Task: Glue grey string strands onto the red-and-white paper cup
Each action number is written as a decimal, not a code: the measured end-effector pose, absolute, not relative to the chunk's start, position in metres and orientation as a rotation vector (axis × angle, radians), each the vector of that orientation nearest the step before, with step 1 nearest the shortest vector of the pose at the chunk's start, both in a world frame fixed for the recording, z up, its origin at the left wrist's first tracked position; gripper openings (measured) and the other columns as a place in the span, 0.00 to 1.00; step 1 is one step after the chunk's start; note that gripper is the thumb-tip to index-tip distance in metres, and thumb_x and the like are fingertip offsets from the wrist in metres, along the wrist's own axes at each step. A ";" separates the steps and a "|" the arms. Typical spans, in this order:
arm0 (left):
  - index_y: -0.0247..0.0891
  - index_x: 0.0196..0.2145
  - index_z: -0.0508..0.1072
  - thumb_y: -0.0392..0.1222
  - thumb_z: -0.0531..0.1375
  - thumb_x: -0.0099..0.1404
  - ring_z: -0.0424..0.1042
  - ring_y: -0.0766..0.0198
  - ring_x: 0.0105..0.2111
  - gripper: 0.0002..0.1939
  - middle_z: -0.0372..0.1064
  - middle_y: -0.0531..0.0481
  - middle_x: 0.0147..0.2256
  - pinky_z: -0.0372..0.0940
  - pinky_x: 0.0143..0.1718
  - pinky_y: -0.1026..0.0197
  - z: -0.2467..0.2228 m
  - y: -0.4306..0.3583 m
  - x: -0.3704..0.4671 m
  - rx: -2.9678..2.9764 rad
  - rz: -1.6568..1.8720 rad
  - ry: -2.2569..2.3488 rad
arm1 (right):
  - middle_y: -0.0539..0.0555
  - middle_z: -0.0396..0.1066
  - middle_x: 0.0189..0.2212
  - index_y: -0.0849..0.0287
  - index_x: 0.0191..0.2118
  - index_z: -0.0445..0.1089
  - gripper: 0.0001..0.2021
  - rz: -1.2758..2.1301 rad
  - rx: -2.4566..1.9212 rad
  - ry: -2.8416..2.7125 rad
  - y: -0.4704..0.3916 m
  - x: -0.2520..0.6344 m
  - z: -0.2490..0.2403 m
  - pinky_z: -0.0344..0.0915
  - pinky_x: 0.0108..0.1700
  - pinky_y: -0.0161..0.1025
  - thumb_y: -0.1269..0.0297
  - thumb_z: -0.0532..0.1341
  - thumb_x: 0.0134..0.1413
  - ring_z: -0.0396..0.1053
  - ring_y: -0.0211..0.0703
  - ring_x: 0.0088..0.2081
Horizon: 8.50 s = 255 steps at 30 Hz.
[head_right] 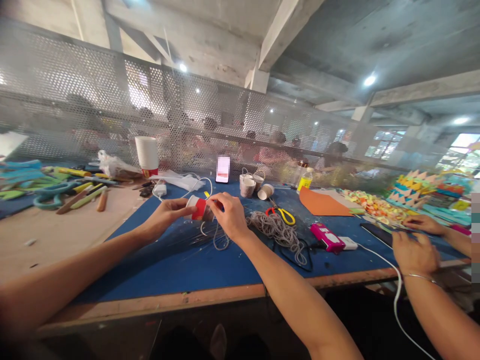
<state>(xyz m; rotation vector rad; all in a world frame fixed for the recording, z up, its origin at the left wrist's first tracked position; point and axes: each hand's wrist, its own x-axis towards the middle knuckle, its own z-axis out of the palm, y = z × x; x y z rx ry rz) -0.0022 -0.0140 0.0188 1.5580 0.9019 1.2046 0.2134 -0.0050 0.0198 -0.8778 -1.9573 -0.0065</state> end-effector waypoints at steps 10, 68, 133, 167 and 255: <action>0.40 0.36 0.87 0.53 0.73 0.55 0.75 0.55 0.32 0.16 0.83 0.46 0.34 0.66 0.36 0.58 0.016 -0.012 -0.004 1.537 1.161 0.864 | 0.52 0.78 0.35 0.53 0.40 0.77 0.10 0.003 -0.952 -1.937 -0.002 0.214 0.017 0.66 0.49 0.39 0.57 0.60 0.71 0.74 0.44 0.38; 0.38 0.39 0.86 0.51 0.71 0.61 0.77 0.54 0.36 0.14 0.84 0.44 0.37 0.67 0.45 0.54 0.013 -0.005 -0.010 1.625 1.087 0.807 | 0.48 0.76 0.26 0.55 0.34 0.75 0.10 -0.071 -0.944 -1.900 0.004 0.215 0.013 0.64 0.41 0.36 0.59 0.62 0.68 0.72 0.40 0.29; 0.34 0.38 0.84 0.50 0.72 0.58 0.77 0.52 0.35 0.16 0.82 0.42 0.36 0.68 0.42 0.53 0.009 0.000 -0.014 1.129 1.149 0.854 | 0.55 0.79 0.44 0.58 0.53 0.73 0.20 0.507 -0.913 -1.928 0.011 0.218 0.000 0.71 0.50 0.41 0.53 0.67 0.60 0.77 0.44 0.44; 0.37 0.44 0.84 0.45 0.75 0.57 0.76 0.51 0.48 0.18 0.80 0.42 0.45 0.68 0.55 0.49 0.002 -0.004 -0.019 1.197 1.228 0.753 | 0.60 0.67 0.63 0.54 0.65 0.62 0.31 -0.085 -0.730 -2.127 0.007 0.212 -0.005 0.63 0.69 0.51 0.76 0.62 0.57 0.64 0.53 0.66; 0.36 0.38 0.82 0.44 0.75 0.54 0.77 0.59 0.37 0.15 0.81 0.45 0.39 0.72 0.42 0.58 0.000 0.004 -0.019 1.037 1.430 0.828 | 0.69 0.71 0.57 0.63 0.61 0.65 0.16 -0.256 -1.710 -1.994 0.034 0.241 -0.004 0.69 0.52 0.47 0.63 0.54 0.74 0.75 0.54 0.53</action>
